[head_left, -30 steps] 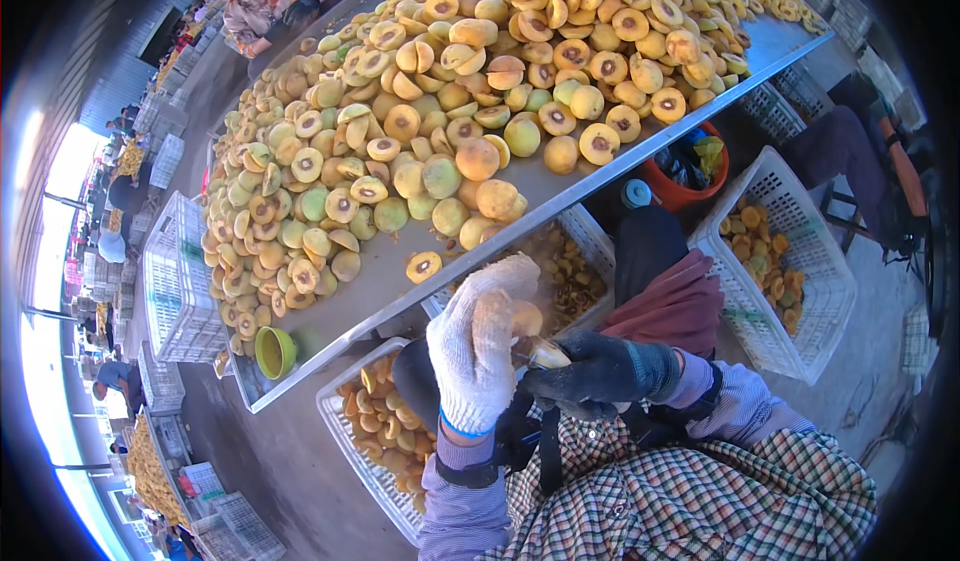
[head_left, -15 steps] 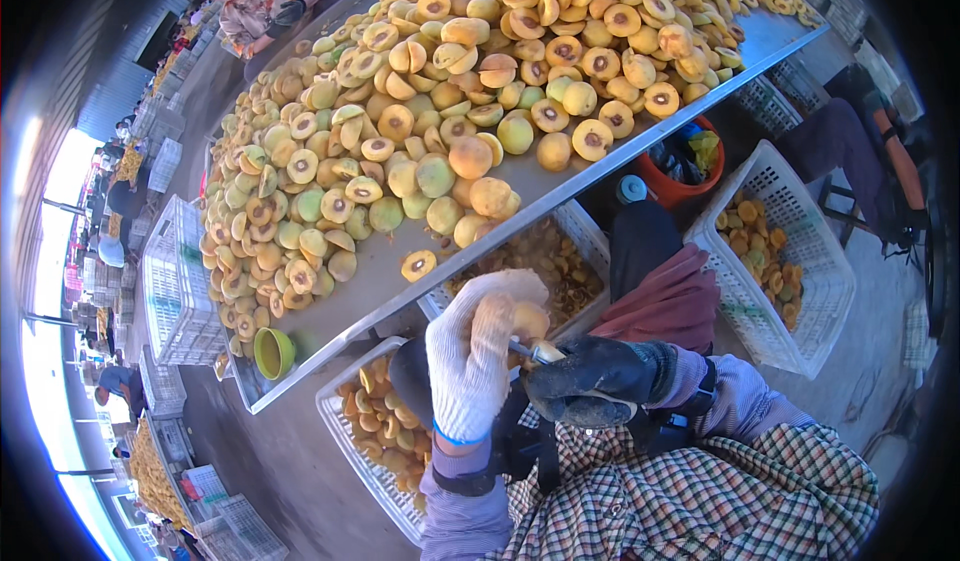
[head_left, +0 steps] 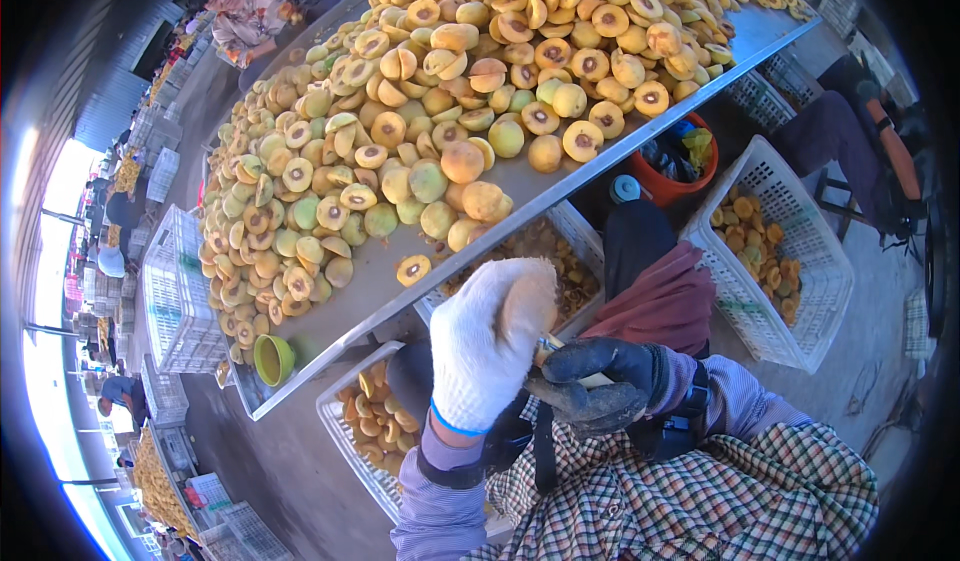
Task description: The person halves and pits fruit using a small tool, placing the pitted halves into a white crate and the pits into a central container.
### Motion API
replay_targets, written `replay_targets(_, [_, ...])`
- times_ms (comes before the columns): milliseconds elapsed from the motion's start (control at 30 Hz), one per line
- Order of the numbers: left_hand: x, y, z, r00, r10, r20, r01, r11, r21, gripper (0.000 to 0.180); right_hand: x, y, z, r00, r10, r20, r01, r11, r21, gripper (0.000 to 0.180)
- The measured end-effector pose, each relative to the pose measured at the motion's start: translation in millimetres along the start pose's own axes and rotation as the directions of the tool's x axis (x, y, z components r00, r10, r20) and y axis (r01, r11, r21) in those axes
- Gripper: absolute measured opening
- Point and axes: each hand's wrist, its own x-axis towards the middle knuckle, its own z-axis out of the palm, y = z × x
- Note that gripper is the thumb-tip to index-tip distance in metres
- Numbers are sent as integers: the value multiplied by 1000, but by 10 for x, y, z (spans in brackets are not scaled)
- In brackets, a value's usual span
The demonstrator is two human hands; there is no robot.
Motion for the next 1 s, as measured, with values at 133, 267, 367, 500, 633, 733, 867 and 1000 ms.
replay_targets(133, [40,-154,20,911,408,-58,-389,898,206,24,-76,29,-74,995,21,-94,-16,999,51,32])
replay_targets(267, [-1,-123,13,963,-196,186,264,833,-486,24,-59,-9,-49,987,28,159,-57,982,179,32])
replay_targets(367, [-10,-143,3,947,-153,282,292,775,-560,19,-74,50,-118,993,49,109,-66,985,159,34])
replay_targets(500, [62,-221,28,984,161,79,-150,980,-131,18,-90,31,-88,1000,25,-2,-25,991,131,32])
replay_targets(633, [21,-245,118,991,130,-29,-130,893,-430,23,-39,20,15,996,27,-80,-16,990,138,34])
replay_targets(733, [-86,-196,175,984,-172,41,152,703,-695,42,-18,5,24,999,2,47,-7,994,110,33])
replay_targets(867, [-95,-106,198,896,-442,38,312,567,-763,51,-52,-3,13,997,57,-52,-51,993,111,31])
replay_targets(1000, [-93,-263,324,921,-315,230,193,-146,-970,48,34,-17,420,871,92,-483,-49,994,102,19])
